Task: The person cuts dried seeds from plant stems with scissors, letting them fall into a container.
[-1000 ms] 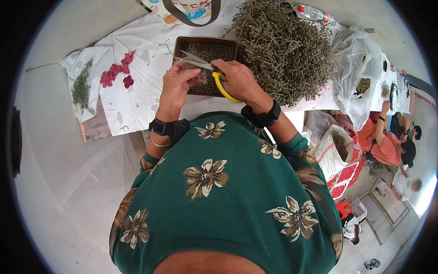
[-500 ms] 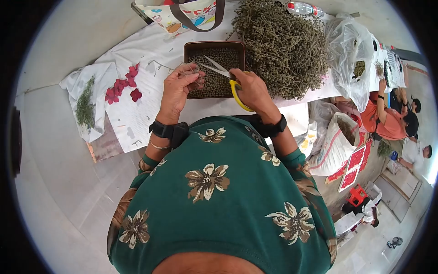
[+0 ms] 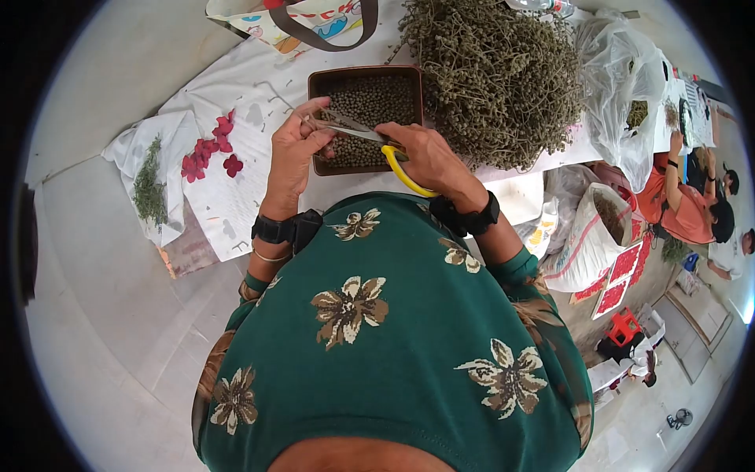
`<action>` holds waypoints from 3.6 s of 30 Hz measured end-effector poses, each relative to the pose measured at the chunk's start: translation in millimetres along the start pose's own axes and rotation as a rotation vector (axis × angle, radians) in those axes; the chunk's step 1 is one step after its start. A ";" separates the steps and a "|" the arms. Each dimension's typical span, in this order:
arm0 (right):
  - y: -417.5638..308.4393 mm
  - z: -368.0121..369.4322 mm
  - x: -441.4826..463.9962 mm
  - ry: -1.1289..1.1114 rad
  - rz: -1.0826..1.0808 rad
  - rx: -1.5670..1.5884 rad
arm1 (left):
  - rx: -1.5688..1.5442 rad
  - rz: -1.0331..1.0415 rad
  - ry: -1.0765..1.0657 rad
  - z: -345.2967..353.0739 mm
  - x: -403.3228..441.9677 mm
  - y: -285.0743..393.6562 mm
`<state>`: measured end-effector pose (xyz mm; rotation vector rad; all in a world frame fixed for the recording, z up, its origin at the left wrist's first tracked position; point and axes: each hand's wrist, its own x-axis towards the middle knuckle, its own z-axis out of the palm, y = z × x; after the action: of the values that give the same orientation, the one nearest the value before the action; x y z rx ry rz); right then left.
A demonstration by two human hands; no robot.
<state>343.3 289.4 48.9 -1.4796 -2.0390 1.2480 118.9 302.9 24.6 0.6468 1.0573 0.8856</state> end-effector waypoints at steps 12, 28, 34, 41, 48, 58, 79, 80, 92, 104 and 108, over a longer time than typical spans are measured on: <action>3.8 2.9 -9.9 -0.011 0.002 -0.019 | 0.374 0.109 0.015 17.1 -7.0 3.2; -2.2 15.4 -12.3 0.077 0.026 0.067 | -0.083 0.022 0.019 10.6 -4.2 -5.3; -0.4 17.8 -11.0 0.069 0.019 0.066 | -0.060 0.038 0.008 9.4 1.0 -7.1; 2.9 19.0 -9.7 0.089 -0.007 0.008 | 0.040 0.022 -0.004 4.7 2.0 -4.6; 2.6 18.1 -11.6 0.066 0.022 -0.004 | -0.013 -0.037 0.003 6.7 3.3 -8.6; 7.2 13.0 -10.3 0.109 0.001 -0.117 | -0.204 -0.036 0.043 5.4 5.8 -9.5; 8.8 24.3 -5.4 0.145 -0.087 -0.275 | -0.143 0.023 0.104 5.9 4.9 -16.6; 9.1 24.4 -4.5 0.144 -0.086 -0.275 | -0.152 0.019 0.116 5.7 5.4 -17.0; 10.7 23.9 -7.4 0.123 -0.068 -0.241 | -0.087 0.015 0.116 8.4 4.1 -13.5; 17.5 21.7 -9.1 0.158 -0.038 -0.158 | -0.122 0.021 0.066 14.2 4.7 -14.5; 16.8 20.3 -10.5 0.149 -0.040 -0.141 | -0.136 -0.038 0.030 14.9 1.8 -13.0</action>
<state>343.6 272.1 26.4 -1.5355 -2.0820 0.9656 137.1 297.3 18.7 0.4997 1.0229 0.9283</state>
